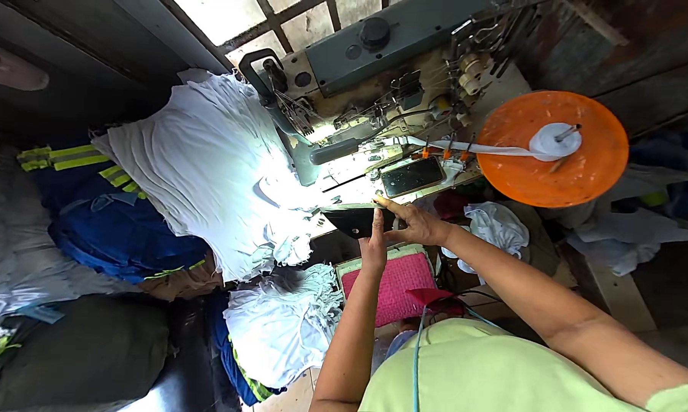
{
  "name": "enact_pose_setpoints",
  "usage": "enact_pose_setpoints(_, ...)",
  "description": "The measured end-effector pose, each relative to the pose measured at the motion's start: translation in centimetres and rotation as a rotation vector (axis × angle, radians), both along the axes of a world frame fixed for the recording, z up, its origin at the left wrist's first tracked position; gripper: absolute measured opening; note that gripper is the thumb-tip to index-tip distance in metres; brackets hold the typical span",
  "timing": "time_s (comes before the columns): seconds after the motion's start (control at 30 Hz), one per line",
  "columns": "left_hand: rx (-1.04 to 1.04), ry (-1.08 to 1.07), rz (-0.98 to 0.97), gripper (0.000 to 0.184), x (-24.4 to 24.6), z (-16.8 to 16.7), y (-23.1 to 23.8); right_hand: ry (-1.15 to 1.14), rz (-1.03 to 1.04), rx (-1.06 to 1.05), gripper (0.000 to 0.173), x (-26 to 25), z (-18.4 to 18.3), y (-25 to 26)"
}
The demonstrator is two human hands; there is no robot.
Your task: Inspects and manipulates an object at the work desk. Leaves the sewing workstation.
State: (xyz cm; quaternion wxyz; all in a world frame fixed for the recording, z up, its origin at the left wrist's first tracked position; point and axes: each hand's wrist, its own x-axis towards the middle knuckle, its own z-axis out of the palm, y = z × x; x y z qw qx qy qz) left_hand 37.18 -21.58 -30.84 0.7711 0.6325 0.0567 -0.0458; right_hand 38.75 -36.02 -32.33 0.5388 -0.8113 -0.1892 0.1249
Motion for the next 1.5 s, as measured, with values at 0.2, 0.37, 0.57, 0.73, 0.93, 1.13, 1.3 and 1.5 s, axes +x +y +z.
enact_pose_setpoints(0.2,0.004,0.024,0.005,0.018,0.2,0.0,0.0,-0.01,-0.002,-0.01,0.078,0.1,-0.1,0.0)
enact_pose_setpoints(0.37,0.001,0.027,-0.012,0.02,0.2,-0.3,0.0,-0.005,0.018,0.002,0.08,0.4,-0.5,-0.1)
enact_pose_setpoints(0.57,0.018,0.044,0.044,0.024,0.3,-0.4,0.0,-0.019,0.017,-0.021,0.078,0.6,-0.8,0.2)
enact_pose_setpoints(0.73,0.004,0.08,0.106,0.02,0.2,0.4,-0.3,-0.041,-0.014,-0.016,0.074,0.4,-0.6,0.6)
enact_pose_setpoints(0.93,-0.016,0.112,0.153,0.018,0.2,0.9,-0.4,-0.074,-0.051,-0.031,0.073,0.1,-0.8,0.9)
enact_pose_setpoints(1.13,-0.07,0.103,0.19,0.015,0.3,0.9,-0.8,-0.133,-0.086,-0.022,0.073,-0.1,-1.1,1.0)
enact_pose_setpoints(1.3,-0.08,0.097,0.208,0.014,0.4,0.7,-0.9,-0.135,-0.08,-0.043,0.07,-0.1,-0.9,0.9)
enact_pose_setpoints(1.5,-0.09,0.127,0.238,0.012,0.6,0.8,-1.1,-0.15,-0.086,-0.099,0.07,-0.1,-0.8,0.9)
